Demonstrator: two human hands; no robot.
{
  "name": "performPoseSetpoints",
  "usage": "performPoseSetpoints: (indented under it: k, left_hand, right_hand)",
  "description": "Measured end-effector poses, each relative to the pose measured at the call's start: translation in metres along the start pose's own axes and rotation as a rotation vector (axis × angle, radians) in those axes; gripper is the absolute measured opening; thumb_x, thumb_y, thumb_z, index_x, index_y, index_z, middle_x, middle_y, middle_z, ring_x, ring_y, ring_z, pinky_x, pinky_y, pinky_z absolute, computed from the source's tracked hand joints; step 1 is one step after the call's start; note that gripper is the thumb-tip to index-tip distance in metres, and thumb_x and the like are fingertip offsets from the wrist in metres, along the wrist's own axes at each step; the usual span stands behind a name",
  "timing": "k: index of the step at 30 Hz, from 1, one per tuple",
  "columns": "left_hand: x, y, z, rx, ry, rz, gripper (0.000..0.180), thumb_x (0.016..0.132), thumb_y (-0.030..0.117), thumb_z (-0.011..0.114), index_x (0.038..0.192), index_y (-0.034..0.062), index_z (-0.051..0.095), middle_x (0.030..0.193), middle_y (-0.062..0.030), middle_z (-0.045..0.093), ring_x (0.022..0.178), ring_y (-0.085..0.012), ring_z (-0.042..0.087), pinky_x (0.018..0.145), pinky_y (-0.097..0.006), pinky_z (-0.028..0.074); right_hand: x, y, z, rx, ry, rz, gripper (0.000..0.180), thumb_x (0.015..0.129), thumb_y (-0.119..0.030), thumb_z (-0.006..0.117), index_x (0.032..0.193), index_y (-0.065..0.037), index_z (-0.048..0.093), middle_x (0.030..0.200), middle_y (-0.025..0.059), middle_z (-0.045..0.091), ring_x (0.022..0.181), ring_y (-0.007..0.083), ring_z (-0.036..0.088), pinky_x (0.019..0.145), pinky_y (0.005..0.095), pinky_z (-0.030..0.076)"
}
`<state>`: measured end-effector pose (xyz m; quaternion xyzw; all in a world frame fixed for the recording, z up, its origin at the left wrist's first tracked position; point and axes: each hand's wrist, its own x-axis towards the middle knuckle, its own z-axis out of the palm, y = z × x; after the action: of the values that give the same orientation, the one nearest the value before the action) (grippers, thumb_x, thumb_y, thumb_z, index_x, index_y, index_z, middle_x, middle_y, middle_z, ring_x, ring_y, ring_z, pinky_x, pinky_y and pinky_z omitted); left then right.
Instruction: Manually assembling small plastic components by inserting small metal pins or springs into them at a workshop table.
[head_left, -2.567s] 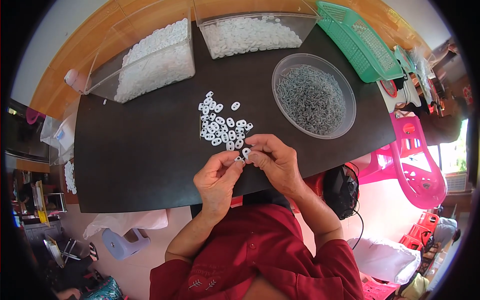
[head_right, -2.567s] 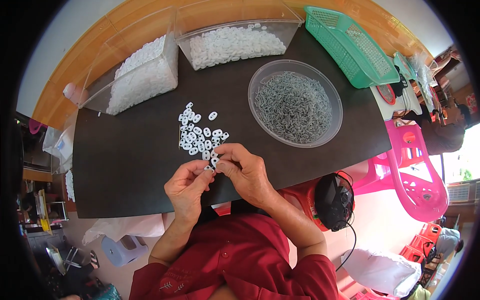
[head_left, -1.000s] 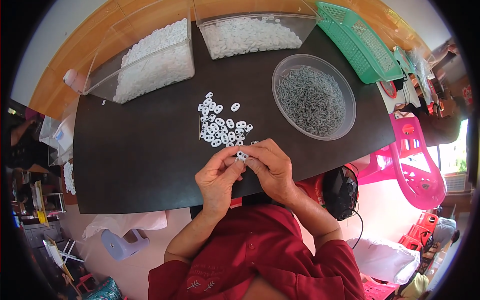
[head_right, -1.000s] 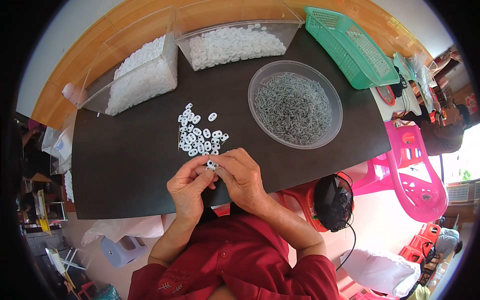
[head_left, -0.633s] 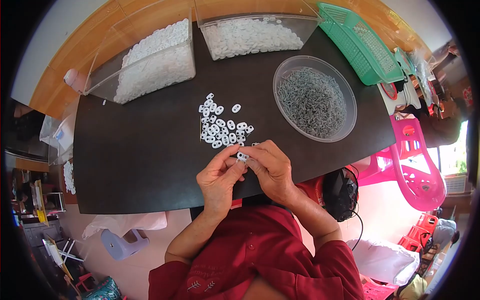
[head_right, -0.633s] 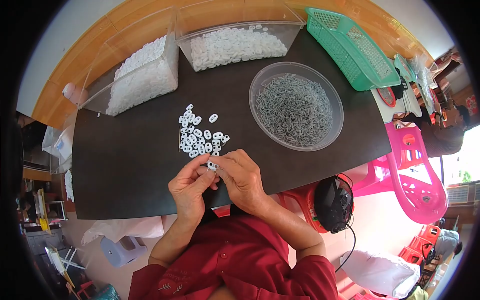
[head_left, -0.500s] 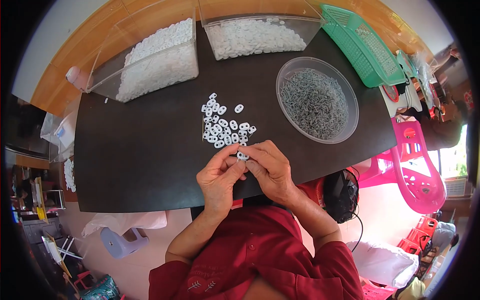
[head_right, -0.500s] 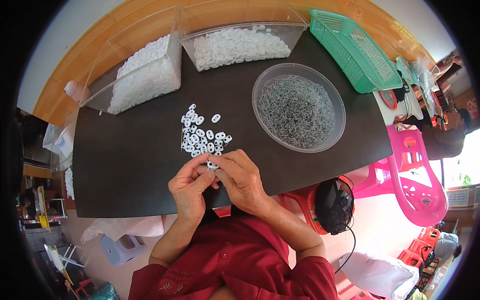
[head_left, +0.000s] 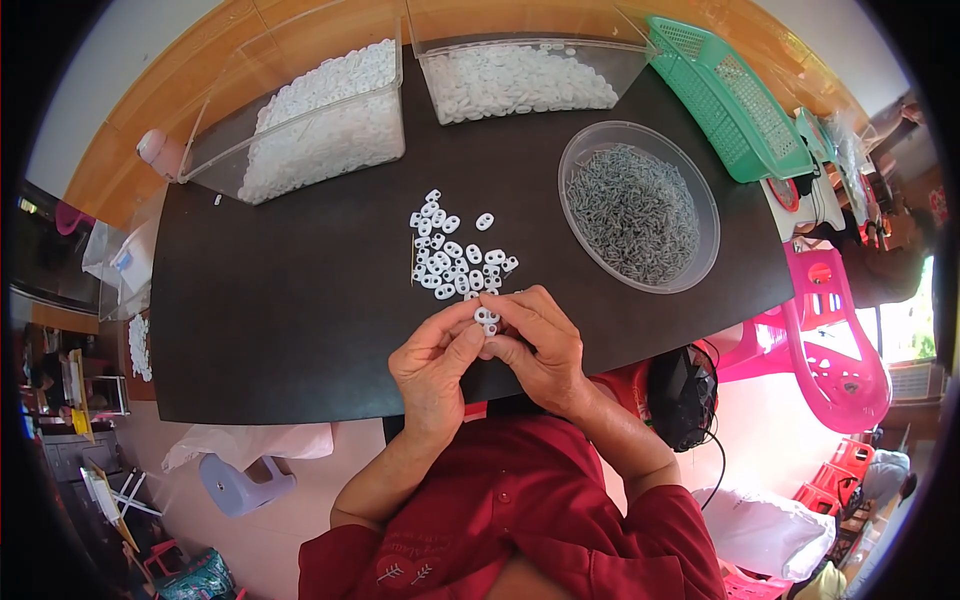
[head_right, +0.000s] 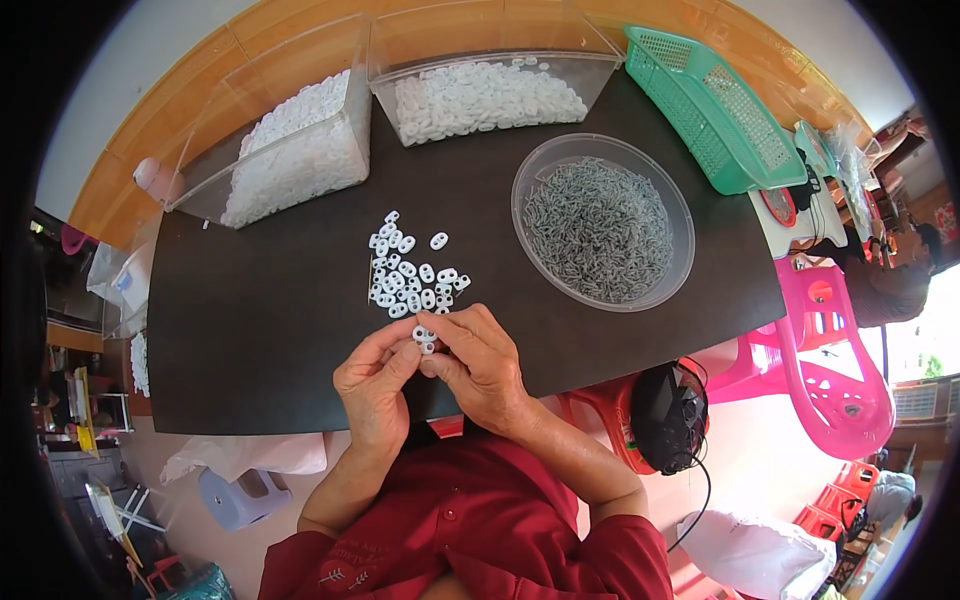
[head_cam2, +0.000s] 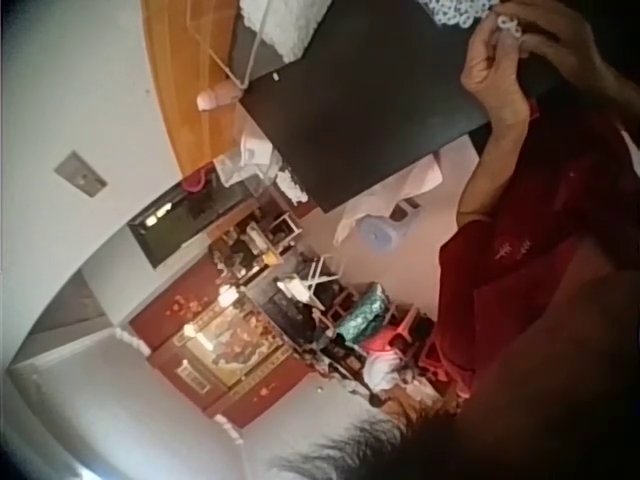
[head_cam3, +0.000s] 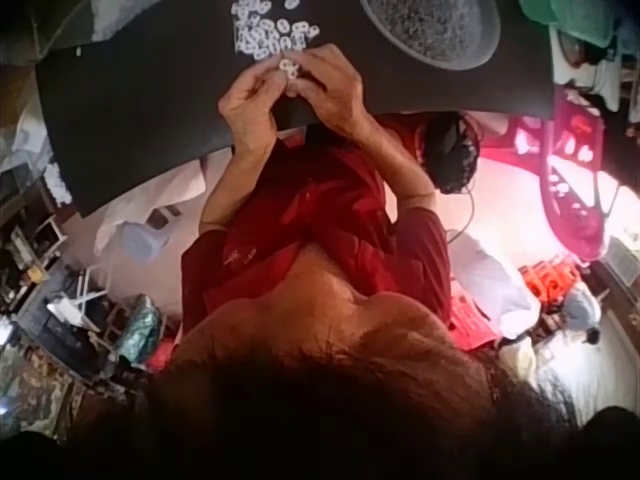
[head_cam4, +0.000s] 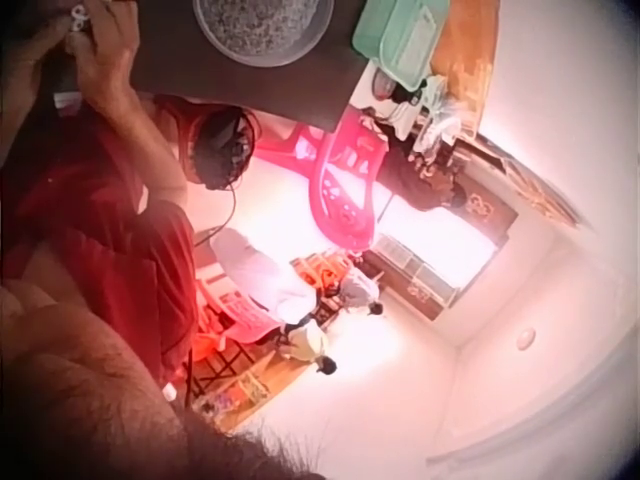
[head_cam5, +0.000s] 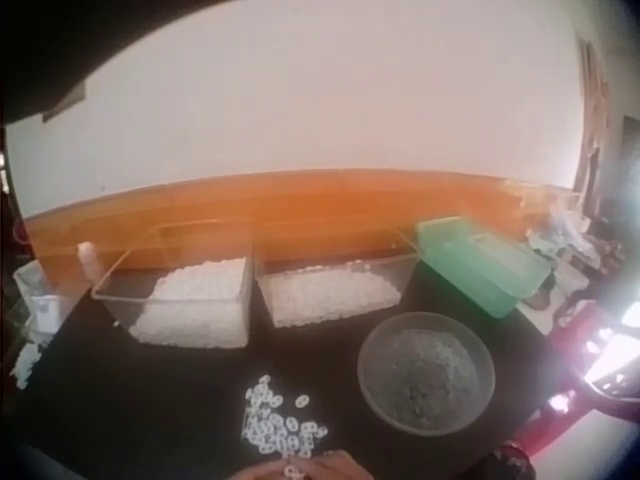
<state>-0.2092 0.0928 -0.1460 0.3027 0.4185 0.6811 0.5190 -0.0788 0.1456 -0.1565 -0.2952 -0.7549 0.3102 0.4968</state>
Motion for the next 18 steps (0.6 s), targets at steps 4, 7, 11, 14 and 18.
performPoseSetpoints:
  k: [4,7,11,14,18]
  left_hand:
    - [-0.0026,0.0032,0.0025,0.094,0.058,0.038,0.023,0.086,-0.002,0.062,0.108,-0.0062,0.063,0.086,-0.0066,0.065,0.072,-0.0099,0.059,0.064,-0.021,0.049]
    - [-0.0049,0.0057,0.0059,0.096,0.074,0.047,0.024,0.085,-0.003,0.062,0.109,-0.0063,0.063,0.084,-0.0058,0.065,0.071,-0.009,0.058,0.062,-0.021,0.048]
    - [-0.0054,0.0035,0.0027,0.098,0.095,0.049,0.025,0.085,-0.004,0.061,0.11,-0.0064,0.063,0.082,-0.0054,0.064,0.069,-0.0087,0.057,0.06,-0.021,0.048]
    - [-0.0059,0.0036,0.0022,0.129,0.104,0.07,0.025,0.085,-0.004,0.061,0.109,-0.0065,0.063,0.081,-0.0055,0.064,0.068,-0.009,0.056,0.06,-0.021,0.047]
    - [-0.0071,0.0036,0.0026,0.135,0.127,0.088,0.025,0.084,-0.005,0.062,0.109,-0.0069,0.063,0.08,-0.0058,0.063,0.067,-0.0099,0.056,0.06,-0.021,0.048]
  right_hand:
    - [0.0012,-0.0066,-0.0008,0.08,-0.018,0.079,0.042,0.071,0.002,0.073,0.111,0.002,0.064,0.095,0.0083,0.062,0.076,0.0157,0.054,0.064,0.0261,0.047]
    - [0.002,-0.008,-0.0016,0.1,-0.034,0.085,0.042,0.071,0.002,0.073,0.112,0.001,0.064,0.094,0.0078,0.062,0.075,0.0146,0.054,0.063,0.0256,0.046]
    - [0.0022,-0.0077,0.0007,0.11,-0.018,0.074,0.043,0.07,0.002,0.074,0.112,0.001,0.064,0.093,0.0078,0.062,0.074,0.014,0.054,0.062,0.0246,0.046]
    - [-0.0002,-0.0081,0.0033,0.078,0.018,0.063,0.042,0.07,0.002,0.074,0.111,0.001,0.065,0.092,0.008,0.062,0.074,0.0139,0.054,0.062,0.0242,0.046]
    - [-0.0018,-0.0086,0.0064,0.053,0.057,0.061,0.042,0.069,0.002,0.074,0.109,0.001,0.066,0.091,0.0082,0.063,0.074,0.0144,0.055,0.061,0.0243,0.047]
